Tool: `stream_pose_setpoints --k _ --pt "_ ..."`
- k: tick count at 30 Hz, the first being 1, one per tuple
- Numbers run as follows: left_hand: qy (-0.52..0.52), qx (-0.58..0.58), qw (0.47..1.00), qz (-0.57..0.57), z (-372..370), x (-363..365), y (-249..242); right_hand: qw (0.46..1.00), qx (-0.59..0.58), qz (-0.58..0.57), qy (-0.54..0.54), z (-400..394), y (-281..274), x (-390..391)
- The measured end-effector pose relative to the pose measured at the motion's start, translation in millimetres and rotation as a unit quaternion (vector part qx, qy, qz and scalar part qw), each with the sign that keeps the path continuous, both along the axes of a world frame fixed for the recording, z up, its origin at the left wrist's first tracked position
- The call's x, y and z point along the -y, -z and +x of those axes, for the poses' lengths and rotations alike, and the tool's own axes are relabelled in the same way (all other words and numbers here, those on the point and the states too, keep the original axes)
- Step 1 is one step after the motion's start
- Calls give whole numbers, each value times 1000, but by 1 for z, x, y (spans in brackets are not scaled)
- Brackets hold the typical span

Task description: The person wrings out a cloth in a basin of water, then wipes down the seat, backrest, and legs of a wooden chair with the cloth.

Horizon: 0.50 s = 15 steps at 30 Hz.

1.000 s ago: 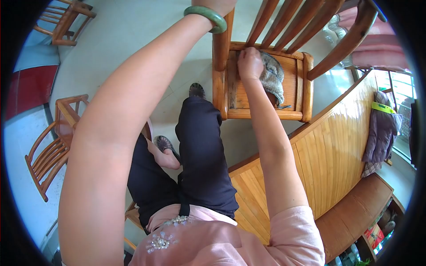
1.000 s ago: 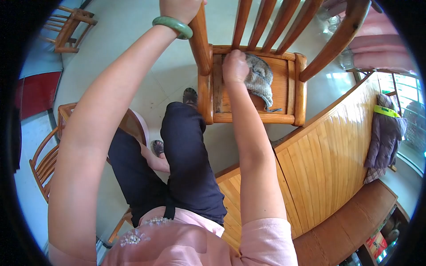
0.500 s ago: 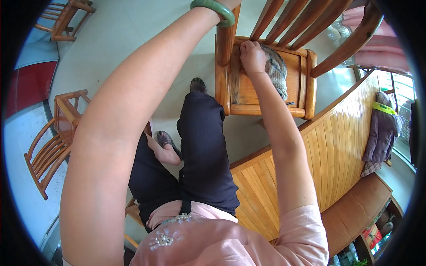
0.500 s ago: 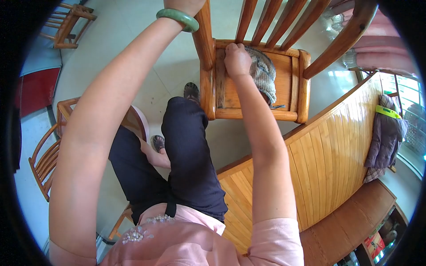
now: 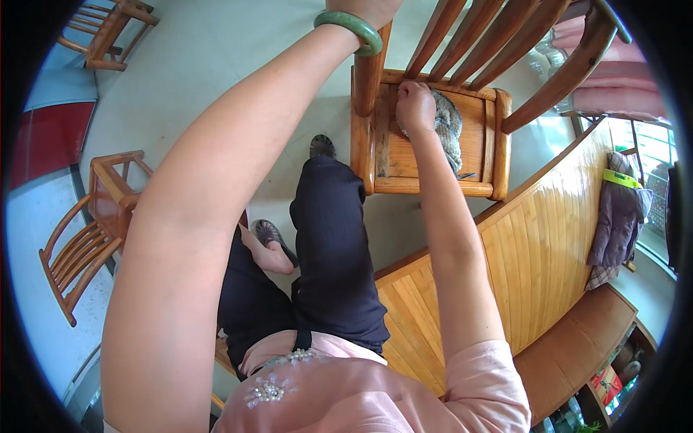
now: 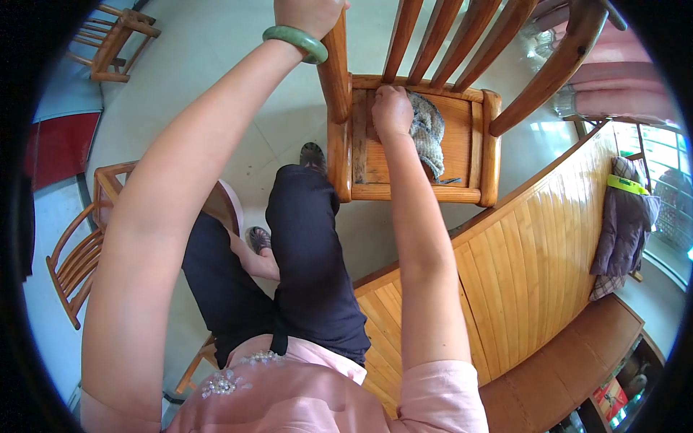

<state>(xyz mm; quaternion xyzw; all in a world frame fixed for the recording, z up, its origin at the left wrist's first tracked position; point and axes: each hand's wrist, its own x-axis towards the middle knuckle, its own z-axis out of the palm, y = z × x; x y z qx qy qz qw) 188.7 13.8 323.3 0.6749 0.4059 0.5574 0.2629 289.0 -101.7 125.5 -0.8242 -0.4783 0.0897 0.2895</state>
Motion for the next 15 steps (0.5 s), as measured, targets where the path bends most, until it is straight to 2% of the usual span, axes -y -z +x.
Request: stream_pose_setpoints --k 2,6,11,15 --pt "-10 -10 1000 0 1 1 2 993 -1 -12 -121 7 -3 1" --pt "-10 -14 1000 -18 1 0 0 992 17 -54 -109 -7 -8 -7" --pt "2 2 1000 -10 0 0 0 998 52 -15 34 -28 -1 -9" --pt "3 -8 1000 25 -1 1 2 995 68 -29 69 -23 8 -9"
